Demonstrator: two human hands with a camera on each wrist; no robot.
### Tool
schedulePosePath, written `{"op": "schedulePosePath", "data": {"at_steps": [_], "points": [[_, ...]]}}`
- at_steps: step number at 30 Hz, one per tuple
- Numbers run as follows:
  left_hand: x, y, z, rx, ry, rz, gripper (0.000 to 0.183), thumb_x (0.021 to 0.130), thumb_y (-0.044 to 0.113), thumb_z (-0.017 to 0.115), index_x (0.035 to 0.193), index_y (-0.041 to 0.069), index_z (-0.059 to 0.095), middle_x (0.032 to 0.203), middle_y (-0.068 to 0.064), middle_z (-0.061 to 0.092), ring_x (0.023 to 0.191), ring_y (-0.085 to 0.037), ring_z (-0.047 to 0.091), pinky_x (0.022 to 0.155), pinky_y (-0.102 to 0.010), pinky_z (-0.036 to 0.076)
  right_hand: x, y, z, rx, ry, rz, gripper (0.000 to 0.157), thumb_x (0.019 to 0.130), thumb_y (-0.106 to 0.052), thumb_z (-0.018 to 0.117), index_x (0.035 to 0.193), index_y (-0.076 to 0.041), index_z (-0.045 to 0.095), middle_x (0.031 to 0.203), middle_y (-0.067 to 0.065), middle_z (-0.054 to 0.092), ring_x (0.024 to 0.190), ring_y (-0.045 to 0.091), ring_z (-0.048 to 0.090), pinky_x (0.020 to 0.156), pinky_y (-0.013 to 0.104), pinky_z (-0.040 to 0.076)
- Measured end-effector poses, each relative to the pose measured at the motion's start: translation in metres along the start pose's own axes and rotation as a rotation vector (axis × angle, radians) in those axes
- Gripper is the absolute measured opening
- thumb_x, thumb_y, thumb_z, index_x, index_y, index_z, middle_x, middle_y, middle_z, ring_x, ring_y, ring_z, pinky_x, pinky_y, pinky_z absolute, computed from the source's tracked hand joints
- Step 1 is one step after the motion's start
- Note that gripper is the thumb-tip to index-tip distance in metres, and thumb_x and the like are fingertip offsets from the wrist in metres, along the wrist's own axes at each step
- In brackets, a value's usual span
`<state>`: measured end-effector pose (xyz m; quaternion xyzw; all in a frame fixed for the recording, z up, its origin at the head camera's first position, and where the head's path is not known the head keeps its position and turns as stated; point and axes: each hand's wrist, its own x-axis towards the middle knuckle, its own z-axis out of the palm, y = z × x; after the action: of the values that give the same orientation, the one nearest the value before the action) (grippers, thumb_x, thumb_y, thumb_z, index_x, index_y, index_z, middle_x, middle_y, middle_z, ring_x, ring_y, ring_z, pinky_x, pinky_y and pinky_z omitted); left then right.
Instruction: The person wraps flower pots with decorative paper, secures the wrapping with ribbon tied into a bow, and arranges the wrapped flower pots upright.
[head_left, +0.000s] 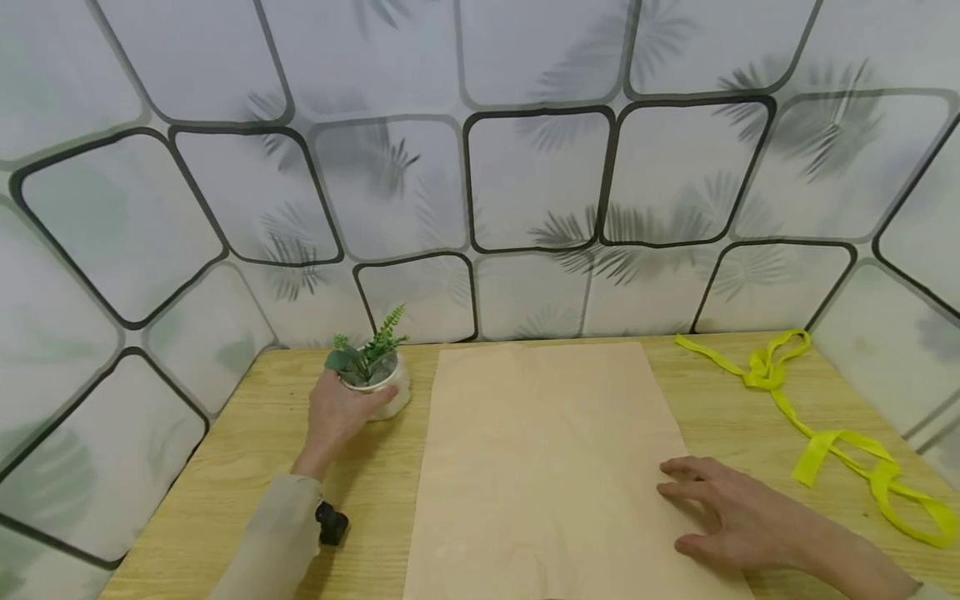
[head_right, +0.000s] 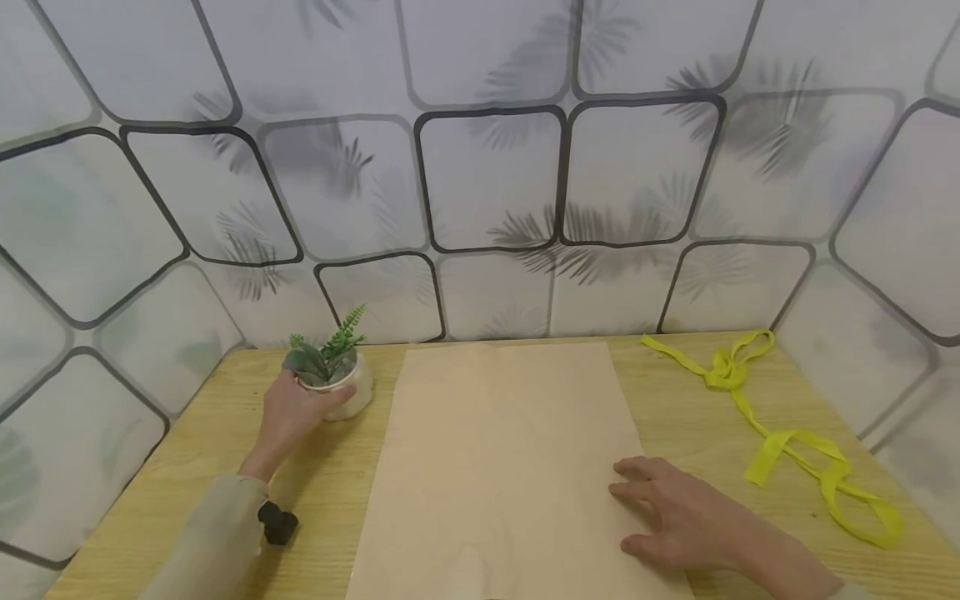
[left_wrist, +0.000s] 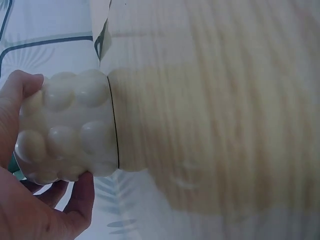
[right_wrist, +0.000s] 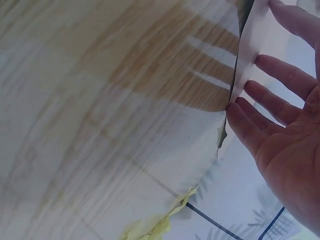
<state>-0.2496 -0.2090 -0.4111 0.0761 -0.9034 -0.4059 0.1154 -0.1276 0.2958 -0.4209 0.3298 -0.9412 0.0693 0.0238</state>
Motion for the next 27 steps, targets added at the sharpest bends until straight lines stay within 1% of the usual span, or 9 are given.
{"op": "schedulePosePath", "data": {"at_steps": [4,8,13,16,18,20,22,27], "points": [[0.000,0.000,-0.001,0.056,-0.004,0.007,0.099,0.067,0.053,0.080,0.142,0.007,0.035,0.131,-0.020,0.053,0.119,-0.037,0.052,0.097,-0.050,0.045,0.000,0.000,0.000,-0.002,0.007,-0.001,0.053,0.079,-0.064,0.063,0.115,-0.024,0.067,0.126,-0.002,0.056,0.109,0.021,0.057,0.083,0.041,0.053],[0.000,0.000,-0.002,0.071,-0.010,0.011,0.095,0.067,0.055,0.079,0.138,0.006,0.039,0.126,-0.020,0.055,0.114,-0.036,0.054,0.093,-0.050,0.047,-0.001,-0.001,0.001,-0.002,0.015,-0.003,0.053,0.079,-0.063,0.063,0.115,-0.025,0.067,0.126,-0.002,0.056,0.109,0.021,0.057,0.083,0.040,0.053],[-0.001,0.001,-0.001,0.100,-0.010,0.019,0.093,0.066,0.060,0.077,0.132,0.002,0.044,0.119,-0.021,0.059,0.107,-0.036,0.058,0.086,-0.049,0.050,-0.002,-0.001,0.001,0.008,0.019,0.007,0.052,0.079,-0.063,0.064,0.115,-0.025,0.067,0.126,-0.003,0.056,0.109,0.020,0.057,0.082,0.040,0.053],[-0.001,0.002,-0.001,0.109,-0.009,0.033,0.095,0.065,0.061,0.077,0.133,0.003,0.043,0.119,-0.021,0.058,0.107,-0.037,0.057,0.087,-0.049,0.049,-0.001,-0.001,0.001,0.015,0.012,0.013,0.053,0.079,-0.063,0.064,0.116,-0.025,0.067,0.127,-0.003,0.056,0.109,0.021,0.057,0.083,0.040,0.053],[-0.002,0.004,-0.001,0.108,-0.005,0.046,0.095,0.065,0.060,0.077,0.135,0.006,0.041,0.121,-0.020,0.058,0.109,-0.036,0.057,0.089,-0.049,0.049,-0.001,-0.002,0.001,0.018,0.008,0.015,0.053,0.079,-0.063,0.063,0.116,-0.025,0.067,0.127,-0.003,0.056,0.109,0.021,0.057,0.083,0.041,0.053],[-0.003,0.008,-0.002,0.105,-0.003,0.066,0.094,0.065,0.059,0.078,0.135,0.009,0.041,0.121,-0.018,0.058,0.109,-0.036,0.057,0.089,-0.049,0.048,-0.001,-0.002,0.001,0.021,0.000,0.017,0.053,0.080,-0.063,0.063,0.116,-0.025,0.066,0.127,-0.002,0.055,0.110,0.021,0.057,0.083,0.041,0.053],[-0.005,0.013,-0.002,0.106,-0.001,0.078,0.092,0.064,0.060,0.078,0.132,0.009,0.043,0.118,-0.018,0.059,0.107,-0.036,0.057,0.087,-0.049,0.049,-0.001,-0.002,0.001,0.023,-0.007,0.022,0.054,0.080,-0.064,0.062,0.117,-0.025,0.066,0.127,-0.002,0.055,0.110,0.021,0.057,0.083,0.041,0.053],[-0.013,0.032,-0.002,0.085,-0.012,0.104,0.083,0.063,0.059,0.080,0.122,0.010,0.048,0.109,-0.016,0.062,0.099,-0.033,0.060,0.082,-0.046,0.051,-0.001,-0.002,0.001,0.022,-0.007,0.025,0.054,0.079,-0.064,0.063,0.117,-0.025,0.066,0.128,-0.002,0.055,0.110,0.021,0.057,0.083,0.041,0.053]]}}
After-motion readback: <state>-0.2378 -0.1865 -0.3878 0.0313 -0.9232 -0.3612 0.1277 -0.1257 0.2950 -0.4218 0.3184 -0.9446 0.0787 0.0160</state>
